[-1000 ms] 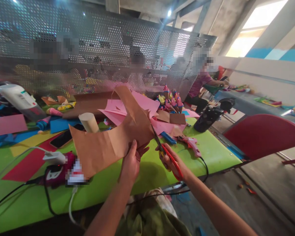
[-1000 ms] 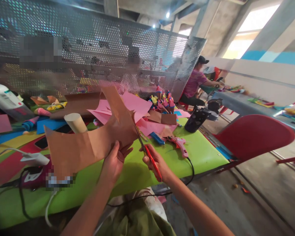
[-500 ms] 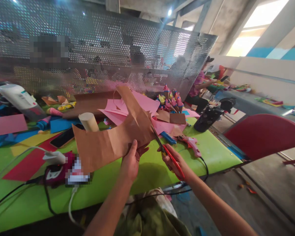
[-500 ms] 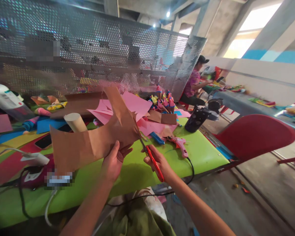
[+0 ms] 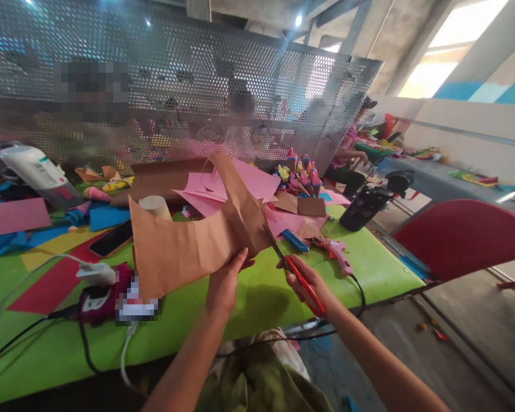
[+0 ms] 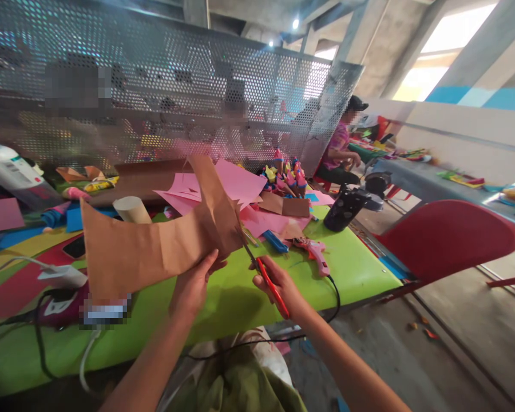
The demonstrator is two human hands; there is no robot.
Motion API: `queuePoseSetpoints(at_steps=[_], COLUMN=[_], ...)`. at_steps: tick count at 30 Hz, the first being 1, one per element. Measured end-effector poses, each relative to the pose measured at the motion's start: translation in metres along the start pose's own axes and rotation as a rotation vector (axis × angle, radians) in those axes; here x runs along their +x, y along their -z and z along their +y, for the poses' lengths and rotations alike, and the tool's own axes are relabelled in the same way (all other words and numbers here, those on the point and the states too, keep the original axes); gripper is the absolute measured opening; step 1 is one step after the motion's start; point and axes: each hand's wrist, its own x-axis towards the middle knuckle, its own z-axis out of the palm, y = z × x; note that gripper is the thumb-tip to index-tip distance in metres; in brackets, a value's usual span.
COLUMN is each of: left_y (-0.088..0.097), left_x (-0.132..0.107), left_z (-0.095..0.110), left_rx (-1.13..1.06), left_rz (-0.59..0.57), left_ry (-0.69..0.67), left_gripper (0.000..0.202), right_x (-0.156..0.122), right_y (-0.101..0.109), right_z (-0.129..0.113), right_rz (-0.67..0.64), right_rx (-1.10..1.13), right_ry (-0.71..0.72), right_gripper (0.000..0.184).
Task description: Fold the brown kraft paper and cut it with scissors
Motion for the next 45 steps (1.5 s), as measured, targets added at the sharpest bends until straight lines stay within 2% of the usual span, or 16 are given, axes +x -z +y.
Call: queuePoseSetpoints(at_steps=[9,14,22,27,32,39,42,45], left_y=[0.006,0.007,0.008,0.006,0.006,0.014,0.013,0.013], left_x=[0.003,0.001,0.003,0.001,0.001,0.001,-0.002,-0.004], left_z=[-0.01,-0.004,-0.006,-0.002,0.001,-0.004,-0.001,0.003], left_rx=[0.077,0.06,0.052,0.055,0.032,0.209,0.289,0.339], left_rz=[-0.058,-0.089,-0.05,-0.004,-0.01,-0.104,-0.105,-0.124], left_ry=[-0.102,-0.092,-0.027,-0.032,-0.09,-0.087,-0.078,-0.083], left_gripper=[0.023,0.021,0.025,0.024,0.025,0.017,0.016,0.02], right_x=[-0.002,-0.002,0.001,0.0,-0.003,-0.008,-0.008,-0.006], right_y=[0.013,0.012,0.008,0.009,0.014,0.023,0.022,0.019], right_z=[-0.005,-0.004,0.002,0.008,0.007,-0.012,-0.008,0.0], right_rz=[-0.027,-0.017,0.004,0.035,-0.01,-0.047,-0.038,-0.017], right_rx=[-0.219,-0.168,-0.029,-0.018,-0.058,-0.267,-0.245,-0.145], right_ry=[0.126,0.103,0.024,0.021,0.002,0.151,0.135,0.054], right_gripper=[0.06,0.062,0.06,0.053,0.06,0.059,0.059,0.061])
